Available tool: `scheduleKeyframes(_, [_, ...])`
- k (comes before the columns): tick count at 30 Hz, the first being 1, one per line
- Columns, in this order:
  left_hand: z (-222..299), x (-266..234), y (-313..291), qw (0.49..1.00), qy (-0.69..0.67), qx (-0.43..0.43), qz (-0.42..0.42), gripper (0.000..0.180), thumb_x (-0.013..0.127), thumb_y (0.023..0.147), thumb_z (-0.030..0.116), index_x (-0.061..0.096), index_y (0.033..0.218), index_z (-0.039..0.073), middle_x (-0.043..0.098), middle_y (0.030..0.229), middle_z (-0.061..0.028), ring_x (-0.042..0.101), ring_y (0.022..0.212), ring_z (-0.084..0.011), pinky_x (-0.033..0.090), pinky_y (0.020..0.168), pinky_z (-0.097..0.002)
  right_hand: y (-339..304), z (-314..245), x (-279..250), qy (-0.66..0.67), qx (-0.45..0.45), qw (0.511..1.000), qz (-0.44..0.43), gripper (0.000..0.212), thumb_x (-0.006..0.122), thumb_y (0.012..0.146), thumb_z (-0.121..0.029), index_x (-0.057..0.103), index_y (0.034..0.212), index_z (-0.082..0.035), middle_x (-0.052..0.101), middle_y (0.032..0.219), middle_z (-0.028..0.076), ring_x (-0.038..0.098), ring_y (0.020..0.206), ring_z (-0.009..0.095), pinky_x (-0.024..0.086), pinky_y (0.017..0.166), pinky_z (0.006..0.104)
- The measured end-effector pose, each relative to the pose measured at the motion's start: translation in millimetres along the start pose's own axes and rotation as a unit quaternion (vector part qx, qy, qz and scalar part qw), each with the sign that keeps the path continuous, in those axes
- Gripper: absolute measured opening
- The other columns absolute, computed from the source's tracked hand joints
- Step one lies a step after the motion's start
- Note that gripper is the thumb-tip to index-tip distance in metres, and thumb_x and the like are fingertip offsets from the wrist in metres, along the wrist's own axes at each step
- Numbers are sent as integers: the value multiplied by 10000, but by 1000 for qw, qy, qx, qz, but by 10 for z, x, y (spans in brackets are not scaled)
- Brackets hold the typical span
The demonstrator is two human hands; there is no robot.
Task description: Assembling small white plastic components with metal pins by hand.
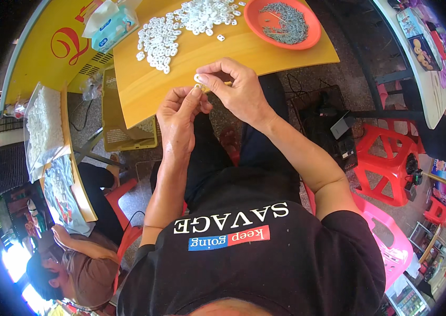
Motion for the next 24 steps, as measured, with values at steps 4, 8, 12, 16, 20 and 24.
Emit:
scheduleKeyframes(4, [7,-8,-4,1000,-7,-3,3,142,648,907,113,589,930,-14,652,801,-103,627,677,-157,507,657,-273,-17,6,22,10,15,1000,-7,139,653,901,-83,652,997,18,691,940,64,643,849,97,525,750,237])
scheduleKeyframes(8, [3,2,-24,1000,-26,-5,10,136,645,909,110,589,933,-12,655,805,-105,631,683,-157,509,658,-272,-54,-10,51,-8,13,1000,8,141,655,901,-85,653,998,17,689,930,62,641,840,94,523,743,232])
scheduleKeyframes(12, [31,2,-20,999,-33,0,15,129,638,913,105,591,937,-12,659,812,-105,636,688,-158,514,658,-273,-83,-23,84,-38,-17,999,17,143,656,902,-90,655,997,17,685,912,55,634,816,87,521,730,227])
scheduleKeyframes(16, [32,-8,-21,999,-33,4,14,126,632,918,102,597,938,-18,662,818,-104,640,695,-158,517,663,-272,-86,-51,139,-20,5,999,28,137,658,902,-88,655,990,17,680,890,50,626,784,80,520,699,229])
scheduleKeyframes(20, [27,-4,-29,999,-36,-6,15,122,632,919,100,602,933,-18,664,822,-103,641,698,-158,518,665,-269,-136,-54,175,3,22,999,41,137,649,911,-93,650,992,18,668,864,42,614,769,73,516,680,229])
scheduleKeyframes(24, [-36,-42,-10,999,-38,-2,15,123,642,914,90,601,929,-24,653,796,-92,629,702,-142,513,672,-260,-149,26,169,-8,22,999,35,149,640,920,-102,642,1010,18,660,871,37,601,787,64,512,698,225])
Point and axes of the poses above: each hand's wrist, its own y-axis towards the middle knuckle, its own x-axis out of the palm, z = x × y, the point moved 3 cm from there along y, towards the middle knuckle
